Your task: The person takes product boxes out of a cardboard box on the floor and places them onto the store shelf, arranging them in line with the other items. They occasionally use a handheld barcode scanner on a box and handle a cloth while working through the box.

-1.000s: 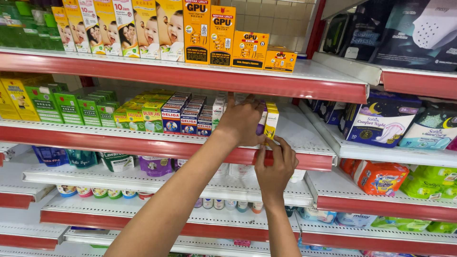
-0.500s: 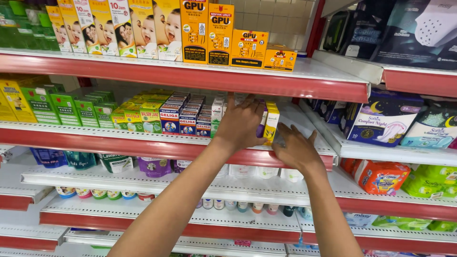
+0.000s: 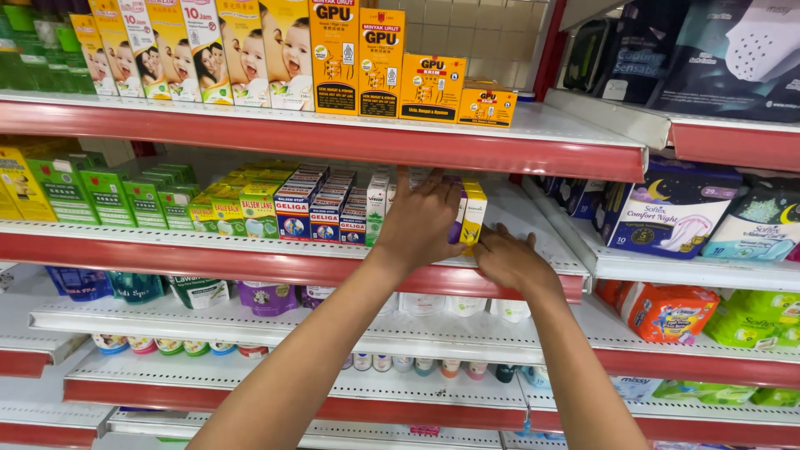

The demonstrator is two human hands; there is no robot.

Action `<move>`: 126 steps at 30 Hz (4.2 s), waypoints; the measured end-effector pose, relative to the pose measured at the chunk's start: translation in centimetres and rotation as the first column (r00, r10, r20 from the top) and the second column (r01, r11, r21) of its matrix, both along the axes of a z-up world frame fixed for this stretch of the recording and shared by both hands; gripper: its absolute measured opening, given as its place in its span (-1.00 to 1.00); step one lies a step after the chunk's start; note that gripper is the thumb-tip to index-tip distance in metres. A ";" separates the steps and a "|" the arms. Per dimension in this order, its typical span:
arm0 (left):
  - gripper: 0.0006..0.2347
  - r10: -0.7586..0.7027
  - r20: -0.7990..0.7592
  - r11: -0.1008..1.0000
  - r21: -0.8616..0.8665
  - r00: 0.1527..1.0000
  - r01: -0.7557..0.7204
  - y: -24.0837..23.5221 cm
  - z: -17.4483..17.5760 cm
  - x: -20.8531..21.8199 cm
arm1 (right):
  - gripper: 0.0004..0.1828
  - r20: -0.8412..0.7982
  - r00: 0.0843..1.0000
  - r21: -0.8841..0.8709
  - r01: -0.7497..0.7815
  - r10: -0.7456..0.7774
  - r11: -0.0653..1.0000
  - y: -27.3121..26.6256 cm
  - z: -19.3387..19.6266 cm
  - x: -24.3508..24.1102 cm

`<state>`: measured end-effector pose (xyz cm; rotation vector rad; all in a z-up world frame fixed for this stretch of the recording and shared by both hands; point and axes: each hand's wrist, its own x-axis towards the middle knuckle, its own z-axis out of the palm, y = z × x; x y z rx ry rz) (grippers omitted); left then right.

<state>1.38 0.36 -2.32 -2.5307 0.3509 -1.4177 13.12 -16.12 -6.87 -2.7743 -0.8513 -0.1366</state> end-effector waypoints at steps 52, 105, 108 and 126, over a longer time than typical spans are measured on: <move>-0.26 0.203 -0.905 0.003 -0.381 0.374 -0.924 19.9 -67.4 -43.1 | -0.82 -0.950 0.079 0.313 0.226 0.303 0.923 9.6 -51.1 -39.4; -0.38 0.015 -0.709 -0.191 -0.694 0.705 -0.694 21.1 -67.6 -44.3 | -0.15 -0.739 0.523 0.219 -0.410 0.425 0.885 28.2 -88.9 -42.0; -0.38 0.005 -0.709 -0.195 -0.692 0.705 -0.695 21.1 -67.8 -44.1 | -0.26 -0.721 0.572 0.038 -0.531 0.392 0.846 28.6 -88.7 -41.4; -0.49 0.320 -0.447 -0.182 -0.894 0.836 -0.409 10.7 -57.0 -39.7 | -0.52 -0.697 0.519 0.338 -0.371 0.495 0.865 17.3 -49.9 -39.6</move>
